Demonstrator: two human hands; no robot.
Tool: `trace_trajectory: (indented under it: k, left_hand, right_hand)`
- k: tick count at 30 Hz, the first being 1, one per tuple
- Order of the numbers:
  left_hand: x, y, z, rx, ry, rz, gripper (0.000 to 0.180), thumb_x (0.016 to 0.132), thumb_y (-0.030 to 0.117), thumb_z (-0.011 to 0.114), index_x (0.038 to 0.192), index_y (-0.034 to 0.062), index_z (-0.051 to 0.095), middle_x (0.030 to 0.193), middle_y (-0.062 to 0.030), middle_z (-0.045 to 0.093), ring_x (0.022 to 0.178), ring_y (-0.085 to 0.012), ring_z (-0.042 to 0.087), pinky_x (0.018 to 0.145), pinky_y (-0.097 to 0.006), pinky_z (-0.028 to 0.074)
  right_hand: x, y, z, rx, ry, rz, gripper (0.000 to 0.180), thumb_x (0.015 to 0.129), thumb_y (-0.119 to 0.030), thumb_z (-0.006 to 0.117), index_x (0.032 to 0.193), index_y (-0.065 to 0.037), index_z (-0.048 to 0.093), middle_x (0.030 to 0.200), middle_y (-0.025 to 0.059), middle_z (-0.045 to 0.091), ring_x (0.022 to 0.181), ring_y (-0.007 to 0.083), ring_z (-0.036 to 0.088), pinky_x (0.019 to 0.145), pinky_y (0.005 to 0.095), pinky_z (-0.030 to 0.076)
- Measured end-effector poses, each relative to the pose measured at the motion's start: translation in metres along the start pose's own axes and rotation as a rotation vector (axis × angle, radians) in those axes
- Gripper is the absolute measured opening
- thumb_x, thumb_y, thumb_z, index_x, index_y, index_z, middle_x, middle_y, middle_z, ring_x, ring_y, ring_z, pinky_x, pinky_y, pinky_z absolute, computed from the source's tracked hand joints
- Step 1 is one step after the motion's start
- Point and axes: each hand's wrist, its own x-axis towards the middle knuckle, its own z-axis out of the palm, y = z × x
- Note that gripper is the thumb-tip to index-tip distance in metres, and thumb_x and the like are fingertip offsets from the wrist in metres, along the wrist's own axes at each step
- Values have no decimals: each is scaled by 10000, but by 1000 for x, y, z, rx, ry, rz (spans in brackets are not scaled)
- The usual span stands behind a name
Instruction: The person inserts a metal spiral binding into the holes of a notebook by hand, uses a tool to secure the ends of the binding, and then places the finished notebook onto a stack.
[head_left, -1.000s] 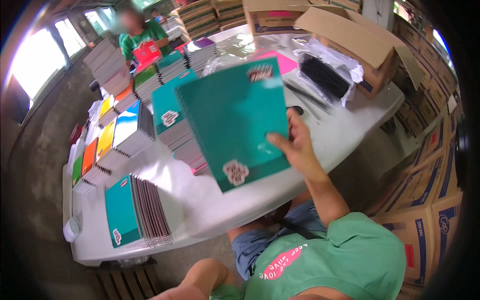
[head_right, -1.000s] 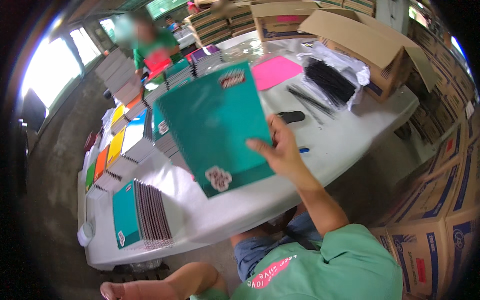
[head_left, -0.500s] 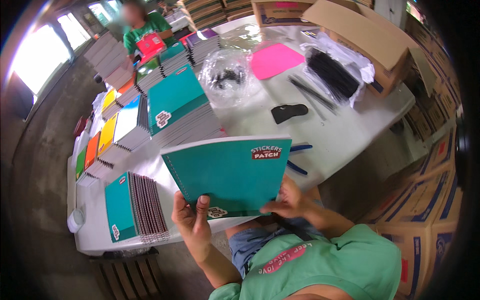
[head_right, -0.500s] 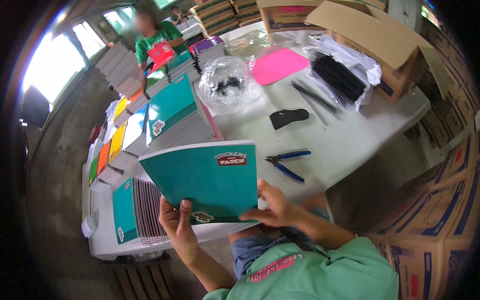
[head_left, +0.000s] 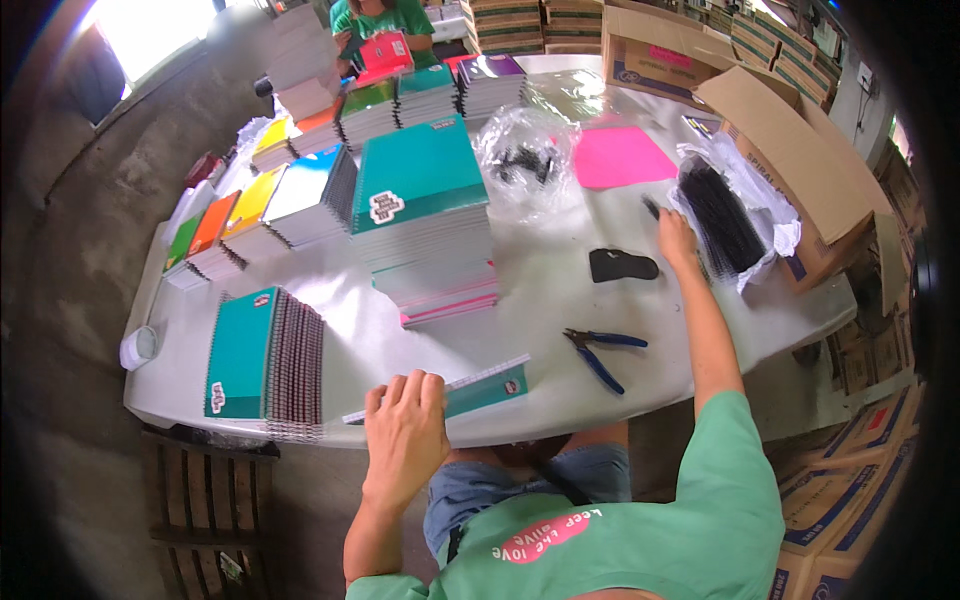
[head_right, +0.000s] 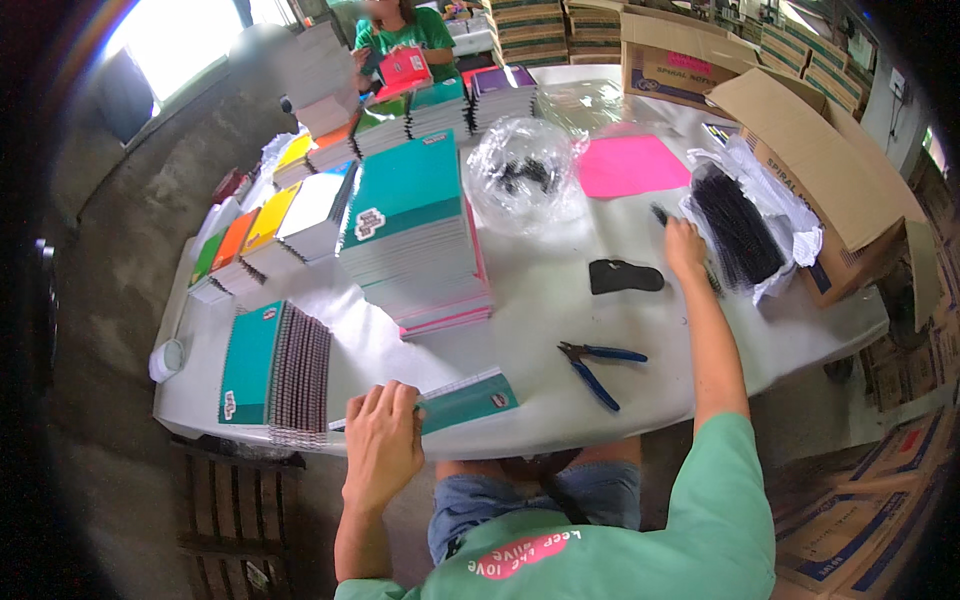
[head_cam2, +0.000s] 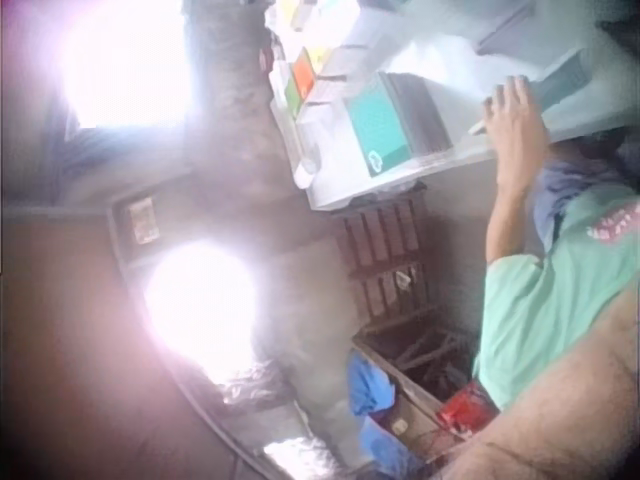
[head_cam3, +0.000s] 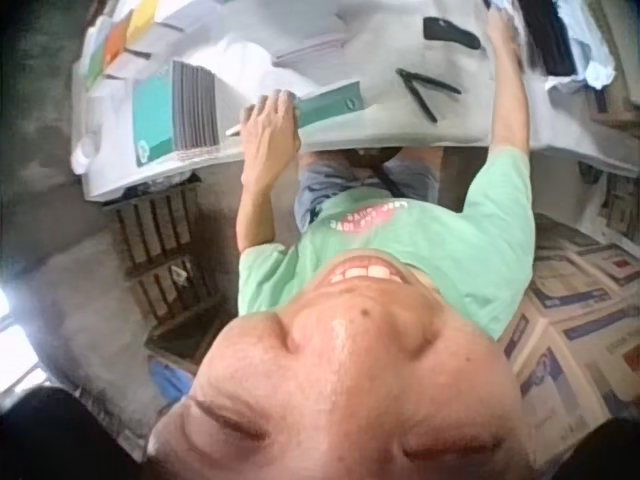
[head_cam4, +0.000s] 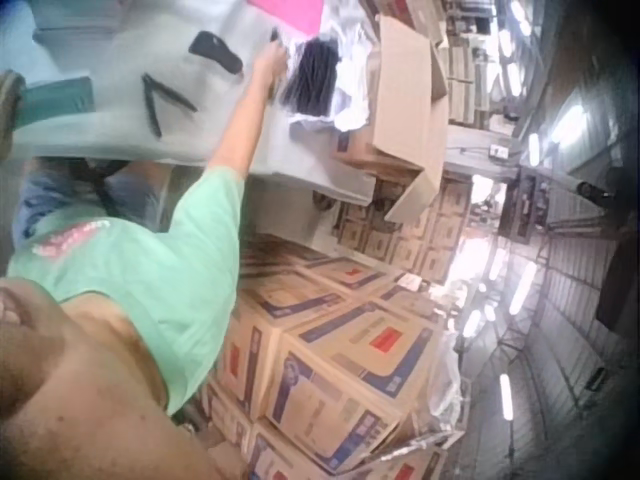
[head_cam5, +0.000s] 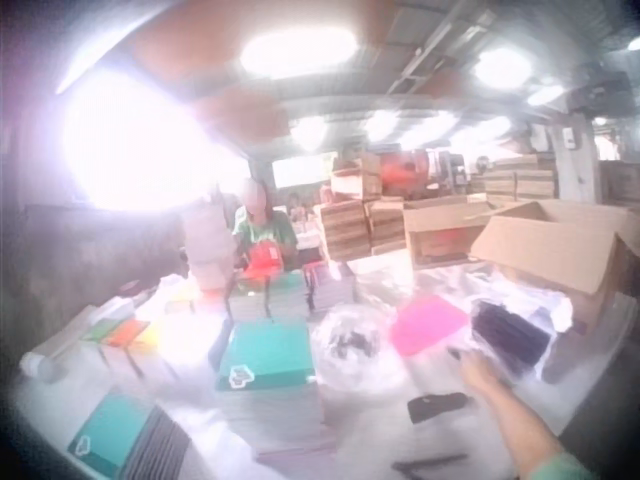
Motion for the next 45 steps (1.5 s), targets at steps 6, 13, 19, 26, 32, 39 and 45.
trace_trajectory:
  k: [6, 13, 19, 26, 32, 39, 45]
  left_hand:
    - [-17, -1, 18, 31, 206, 63, 404, 654, 397, 768, 650, 99, 495, 610, -8, 457, 585, -185, 430, 596, -331, 281]
    - [3, -19, 11, -156, 262, 209, 360, 603, 376, 787, 666, 137, 526, 579, 34, 445, 560, -159, 429, 595, -313, 283]
    - [-3, -24, 28, -108, 301, 235, 344, 615, 389, 764, 900, 223, 669, 613, 43, 436, 628, -141, 428, 680, -324, 305]
    - [-4, -21, 30, -121, 326, 247, 378, 611, 357, 764, 965, 244, 692, 626, 54, 439, 695, -141, 461, 787, -346, 303]
    - [-6, -18, 39, -112, 414, 141, 300, 663, 355, 752, 931, 257, 660, 892, 37, 533, 1008, -179, 489, 973, -444, 227]
    - [-15, -1, 56, -32, 423, 85, 235, 720, 294, 704, 911, 190, 613, 822, 17, 565, 1090, -208, 483, 1044, -455, 163]
    - [-13, -13, 54, -79, 503, 164, 267, 663, 252, 726, 904, 187, 631, 744, 35, 531, 823, -180, 480, 847, -386, 285]
  right_hand:
    - [20, -6, -44, 18, 232, -208, 389, 809, -9, 499, 1193, -64, 533, 853, 232, 639, 832, 416, 630, 738, 500, 510]
    - [22, 8, -87, -93, 74, -167, 381, 782, 12, 522, 1153, -66, 562, 892, 241, 639, 868, 402, 628, 754, 495, 508]
    - [15, -10, -98, -93, 243, -318, 241, 784, -6, 548, 1011, -53, 611, 858, 189, 647, 832, 356, 648, 744, 457, 522]
    - [24, -5, -100, 205, 208, -464, 245, 805, -98, 608, 1045, -98, 656, 899, 213, 652, 852, 371, 639, 793, 451, 498]
    - [5, -19, -73, 49, 204, -465, 371, 781, 3, 524, 1125, -104, 615, 989, 219, 600, 958, 368, 586, 855, 442, 466]
    - [-82, -102, -168, 515, 354, -711, 633, 748, 112, 448, 1313, -168, 502, 948, 137, 459, 863, 304, 508, 837, 384, 422]
    - [-189, -145, -199, 894, -161, -820, 358, 821, -9, 594, 1154, -135, 628, 828, 75, 508, 773, 222, 554, 717, 327, 447]
